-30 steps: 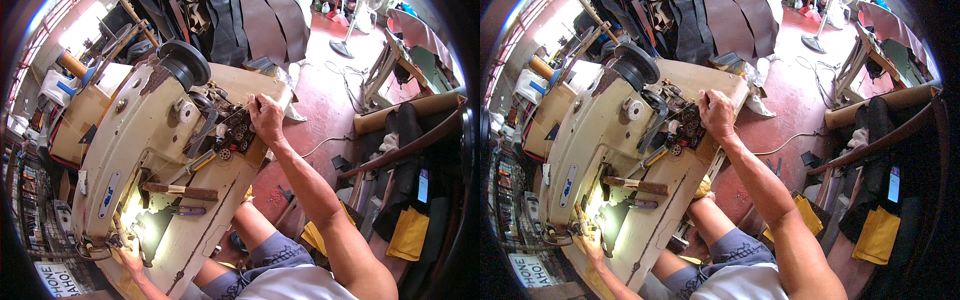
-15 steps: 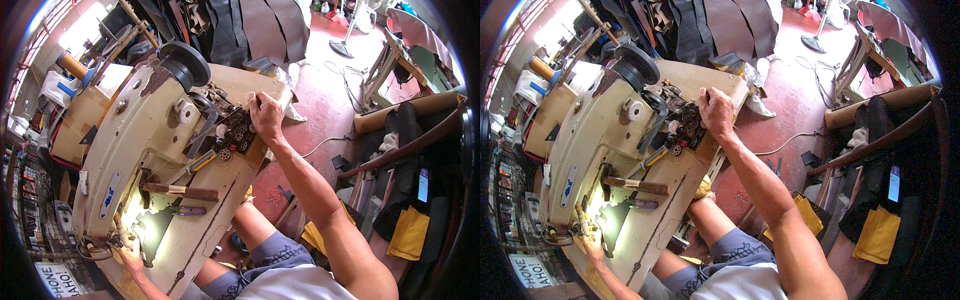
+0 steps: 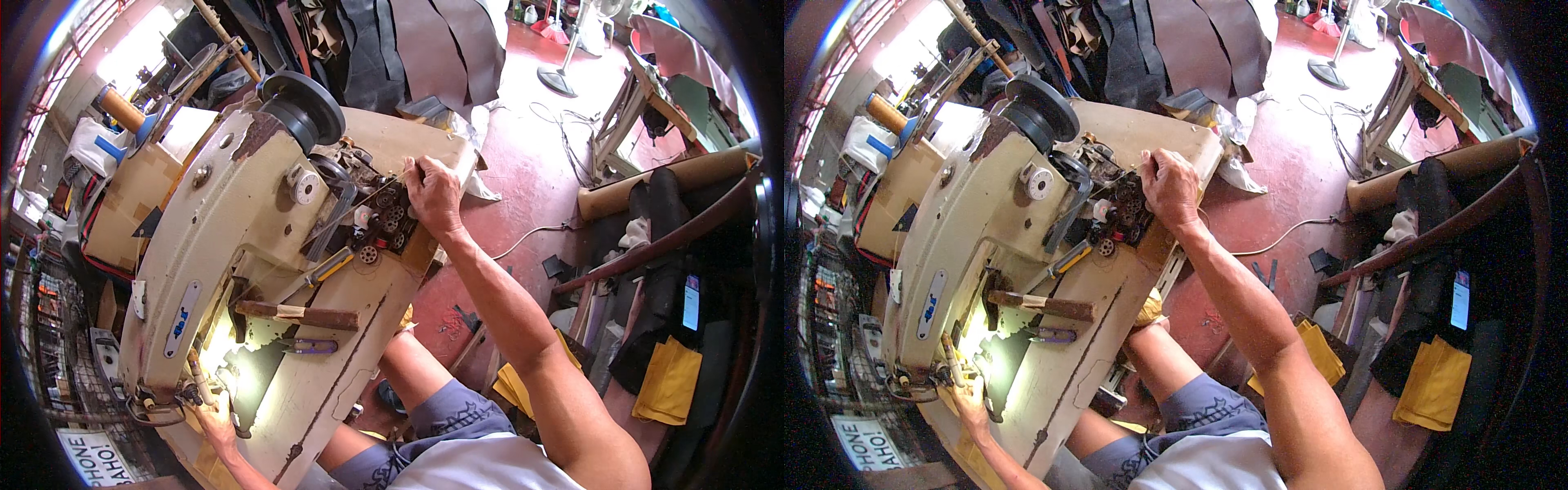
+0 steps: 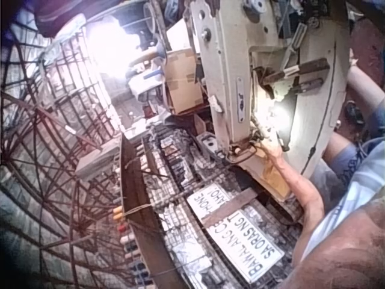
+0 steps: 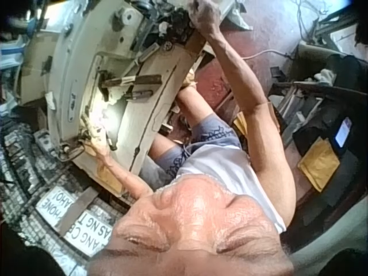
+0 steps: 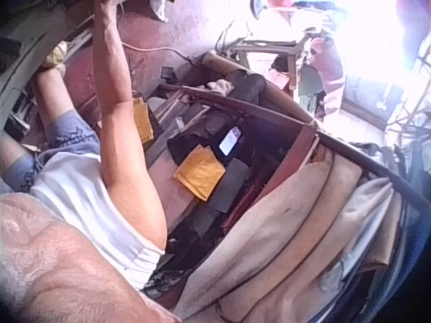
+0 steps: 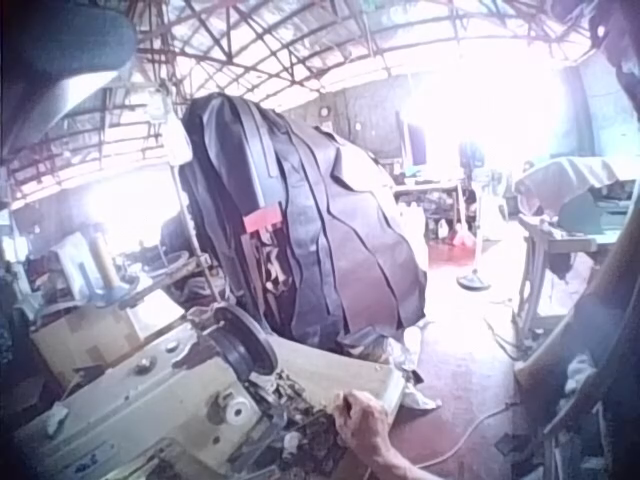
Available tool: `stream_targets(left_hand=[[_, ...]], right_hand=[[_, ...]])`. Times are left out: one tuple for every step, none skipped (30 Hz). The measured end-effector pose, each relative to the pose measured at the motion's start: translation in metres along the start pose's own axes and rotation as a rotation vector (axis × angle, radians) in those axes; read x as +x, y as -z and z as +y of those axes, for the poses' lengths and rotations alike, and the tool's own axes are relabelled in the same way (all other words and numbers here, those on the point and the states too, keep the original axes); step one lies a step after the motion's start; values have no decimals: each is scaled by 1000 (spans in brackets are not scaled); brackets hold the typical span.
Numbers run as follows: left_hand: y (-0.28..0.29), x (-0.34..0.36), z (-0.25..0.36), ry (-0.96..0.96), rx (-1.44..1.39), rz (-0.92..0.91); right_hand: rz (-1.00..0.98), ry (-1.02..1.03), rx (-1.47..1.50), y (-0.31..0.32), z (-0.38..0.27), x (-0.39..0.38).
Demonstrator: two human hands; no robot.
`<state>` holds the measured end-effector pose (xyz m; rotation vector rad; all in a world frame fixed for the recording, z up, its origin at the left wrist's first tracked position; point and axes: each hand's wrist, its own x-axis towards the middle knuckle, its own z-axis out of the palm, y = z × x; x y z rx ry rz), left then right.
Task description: Assembling and sewing yellow leather pouches using an industrial sewing machine and a hammer.
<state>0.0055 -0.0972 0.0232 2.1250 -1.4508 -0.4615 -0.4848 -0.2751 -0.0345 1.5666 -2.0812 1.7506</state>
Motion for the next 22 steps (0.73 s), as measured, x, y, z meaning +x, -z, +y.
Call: stream_targets(left_hand=[[0,-1,3,32,33,8],[0,-1,3,31,33,8],[-1,0,2,14,6,10],[-1,0,0,-2,-20,15],[-2,1,-4,-19,-46,19],[-3,2,-7,-35,-72,24],[-4,3,-10,-52,-99,26],[-6,3,-14,-70,-126,28],[-7,4,-17,-87,-153,30],[-8,5,-20,-104,-180,33],[-8,6,-22,-121,-207,36],[-9,6,-24,-137,-233,39],[-9,7,-24,-154,-261,40],[-9,7,-23,-155,-263,39],[-7,7,-22,-131,-185,35],[-6,6,-21,-107,-106,34],[-5,7,-23,-107,-105,36],[-4,7,-25,-107,-101,26],[-5,8,-27,-109,-98,14],[-4,9,-28,-110,-100,12],[-3,10,-29,-82,-96,-14],[-1,10,-30,-52,-88,-37]], right_hand=[[0,5,2,0,0,0],[0,11,3,-1,1,0],[1,11,3,0,1,-1],[5,18,-9,-1,1,-1],[8,25,-21,-2,1,-1],[8,25,-19,-3,1,-1],[11,22,-16,-2,1,-1],[14,19,-13,-2,1,0],[15,20,-13,-2,0,0],[17,15,-12,-2,0,0],[19,10,-11,-3,0,0],[19,10,-10,-3,0,0],[13,-6,-10,-3,0,1],[8,-23,-10,-3,0,1],[8,-22,-12,-2,0,1],[9,-27,-12,-2,0,1],[10,-33,-13,-3,-1,1],[9,-32,-11,-4,-1,0],[15,-22,-16,-3,-1,0],[21,-12,-21,-2,0,1],[22,3,-15,-1,1,1],[20,18,-4,-2,2,0]])
